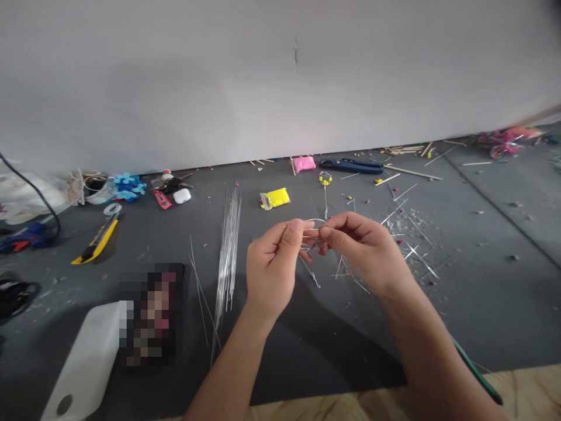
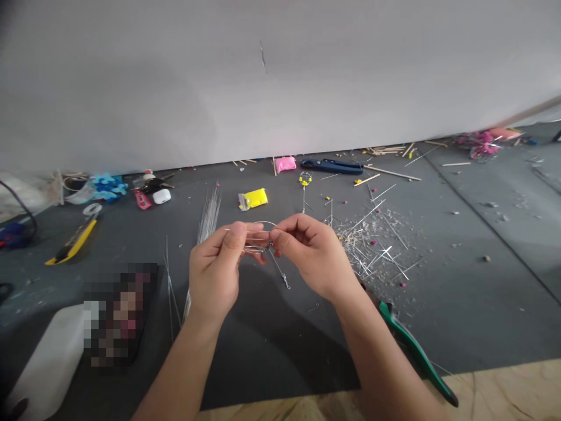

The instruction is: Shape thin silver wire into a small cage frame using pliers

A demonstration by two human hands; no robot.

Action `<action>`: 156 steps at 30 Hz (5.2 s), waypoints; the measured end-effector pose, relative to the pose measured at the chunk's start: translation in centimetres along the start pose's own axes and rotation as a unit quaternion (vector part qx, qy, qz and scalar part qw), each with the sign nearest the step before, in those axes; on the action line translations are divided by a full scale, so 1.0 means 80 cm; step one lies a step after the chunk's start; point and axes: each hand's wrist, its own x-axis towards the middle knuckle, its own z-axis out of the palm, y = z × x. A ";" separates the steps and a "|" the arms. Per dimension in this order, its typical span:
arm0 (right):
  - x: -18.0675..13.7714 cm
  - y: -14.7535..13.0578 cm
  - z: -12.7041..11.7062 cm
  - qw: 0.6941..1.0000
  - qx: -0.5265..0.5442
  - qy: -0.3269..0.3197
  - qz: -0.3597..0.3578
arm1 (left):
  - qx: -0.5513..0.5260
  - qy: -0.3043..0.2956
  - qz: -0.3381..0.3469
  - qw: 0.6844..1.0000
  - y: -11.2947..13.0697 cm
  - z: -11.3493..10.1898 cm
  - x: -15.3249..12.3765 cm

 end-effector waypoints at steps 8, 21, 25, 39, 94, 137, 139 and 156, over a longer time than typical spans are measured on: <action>-0.002 0.000 0.000 1.000 0.001 -0.002 0.004 | 0.012 0.013 -0.005 1.000 -0.001 -0.001 0.002; -0.004 0.003 -0.013 0.976 0.152 -0.154 0.008 | -0.203 -0.075 -0.146 0.965 0.005 -0.018 0.016; -0.002 0.008 -0.015 0.968 0.173 -0.178 0.014 | -0.219 -0.123 -0.164 0.954 0.002 -0.020 0.018; 0.008 0.009 0.005 0.973 0.218 0.007 0.074 | 0.153 0.066 0.199 0.966 -0.012 0.010 -0.003; 0.000 0.005 0.020 0.991 0.125 0.033 0.014 | -0.090 -0.031 -0.038 0.995 -0.020 -0.005 0.017; 0.009 0.012 0.007 0.977 0.165 -0.034 0.131 | 0.325 0.064 0.381 0.863 -0.027 0.001 0.006; 0.010 0.013 0.007 0.974 0.172 -0.036 0.145 | 0.335 0.069 0.385 0.857 -0.028 0.001 0.006; 0.014 0.024 0.010 0.962 0.222 -0.028 0.153 | 0.345 0.047 0.379 0.857 -0.035 0.003 0.007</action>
